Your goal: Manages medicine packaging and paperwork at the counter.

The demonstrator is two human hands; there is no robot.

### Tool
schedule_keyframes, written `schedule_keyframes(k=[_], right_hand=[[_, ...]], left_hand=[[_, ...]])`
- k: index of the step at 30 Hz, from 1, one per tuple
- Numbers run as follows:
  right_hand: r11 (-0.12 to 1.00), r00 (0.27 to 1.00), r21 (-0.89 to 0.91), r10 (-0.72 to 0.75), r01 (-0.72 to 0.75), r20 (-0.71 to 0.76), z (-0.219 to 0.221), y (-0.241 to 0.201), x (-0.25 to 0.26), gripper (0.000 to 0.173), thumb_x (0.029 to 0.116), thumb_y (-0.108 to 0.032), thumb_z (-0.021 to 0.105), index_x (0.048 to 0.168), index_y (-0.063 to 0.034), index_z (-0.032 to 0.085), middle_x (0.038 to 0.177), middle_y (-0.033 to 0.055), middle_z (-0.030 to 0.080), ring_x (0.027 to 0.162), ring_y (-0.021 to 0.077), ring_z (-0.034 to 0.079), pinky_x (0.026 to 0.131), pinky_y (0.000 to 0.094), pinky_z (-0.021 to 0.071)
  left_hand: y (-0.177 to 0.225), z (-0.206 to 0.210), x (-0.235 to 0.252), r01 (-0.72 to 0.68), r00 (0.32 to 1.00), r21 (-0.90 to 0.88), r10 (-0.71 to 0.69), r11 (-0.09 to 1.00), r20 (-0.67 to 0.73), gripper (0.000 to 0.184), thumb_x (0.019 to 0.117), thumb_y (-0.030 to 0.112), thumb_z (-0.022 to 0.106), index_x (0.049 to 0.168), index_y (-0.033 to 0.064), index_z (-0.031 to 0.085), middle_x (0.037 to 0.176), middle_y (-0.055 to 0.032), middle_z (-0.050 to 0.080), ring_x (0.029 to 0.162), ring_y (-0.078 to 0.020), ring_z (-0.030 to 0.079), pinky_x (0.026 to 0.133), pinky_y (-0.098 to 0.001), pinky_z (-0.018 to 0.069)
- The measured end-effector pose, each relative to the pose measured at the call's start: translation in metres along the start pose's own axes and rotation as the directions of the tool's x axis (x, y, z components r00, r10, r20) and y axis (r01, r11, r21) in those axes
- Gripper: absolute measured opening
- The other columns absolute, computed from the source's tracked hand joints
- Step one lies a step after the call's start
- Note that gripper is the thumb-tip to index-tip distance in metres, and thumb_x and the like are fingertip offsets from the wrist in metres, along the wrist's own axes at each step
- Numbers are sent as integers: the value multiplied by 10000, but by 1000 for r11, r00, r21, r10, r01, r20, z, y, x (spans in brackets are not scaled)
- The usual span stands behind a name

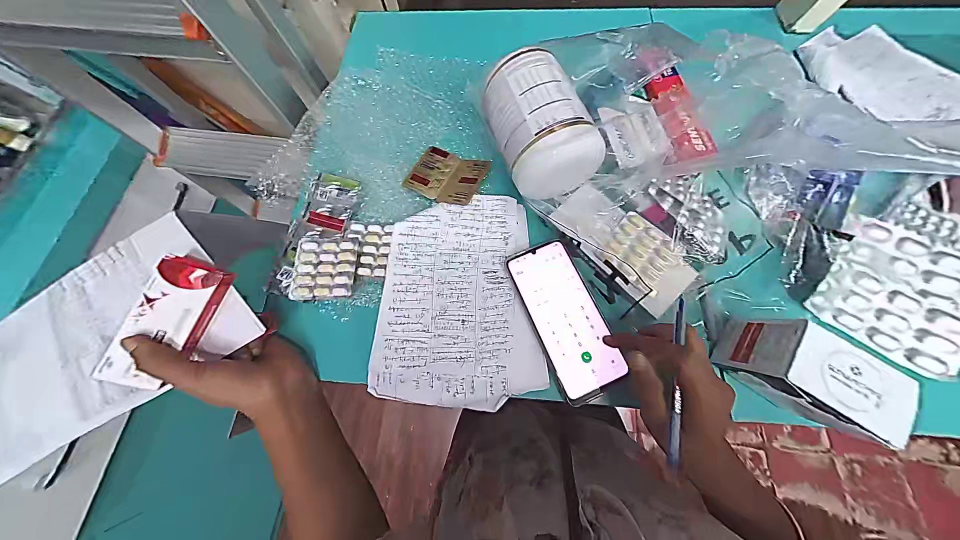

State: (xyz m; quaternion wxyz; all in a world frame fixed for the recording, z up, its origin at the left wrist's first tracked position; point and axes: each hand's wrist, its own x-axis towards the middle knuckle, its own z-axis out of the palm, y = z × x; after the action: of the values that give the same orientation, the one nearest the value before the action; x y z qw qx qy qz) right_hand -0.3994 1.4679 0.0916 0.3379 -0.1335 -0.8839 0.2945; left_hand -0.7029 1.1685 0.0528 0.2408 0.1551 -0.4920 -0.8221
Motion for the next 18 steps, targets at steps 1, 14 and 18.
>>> schedule_keyframes(k=[1, 14, 18], right_hand=[[999, 1000, -46, -8, 8, -13, 3, -2, 1, 120, 1036, -266, 529, 1014, -163, 588, 950, -25, 702, 953, 92, 604, 858, 207, 457], [968, 977, -146, -197, 206, 76, 16, -14, 7, 84, 997, -141, 552, 962, -186, 490, 996, -45, 721, 1005, 126, 596, 886, 273, 394], [967, 962, -65, -238, 247, 132, 24, -12, 9, 75, 1000, -185, 557, 942, -193, 510, 934, -53, 705, 996, 116, 598, 910, 269, 395]], left_hand=[[-1, -1, 2, -1, 1000, 5, 1, 1000, 16, 356, 1122, 338, 274, 1268, 91, 485, 968, -42, 596, 734, -95, 586, 637, -245, 517], [-4, -11, 5, 26, 998, -31, -24, 999, 52, 392, 1118, 346, 259, 1316, 76, 463, 1016, -75, 605, 840, -149, 629, 731, -329, 562], [-1, -7, 0, 38, 998, 8, -38, 999, 40, 398, 1116, 360, 257, 1337, 94, 453, 1035, -69, 607, 840, -153, 637, 713, -332, 569]])
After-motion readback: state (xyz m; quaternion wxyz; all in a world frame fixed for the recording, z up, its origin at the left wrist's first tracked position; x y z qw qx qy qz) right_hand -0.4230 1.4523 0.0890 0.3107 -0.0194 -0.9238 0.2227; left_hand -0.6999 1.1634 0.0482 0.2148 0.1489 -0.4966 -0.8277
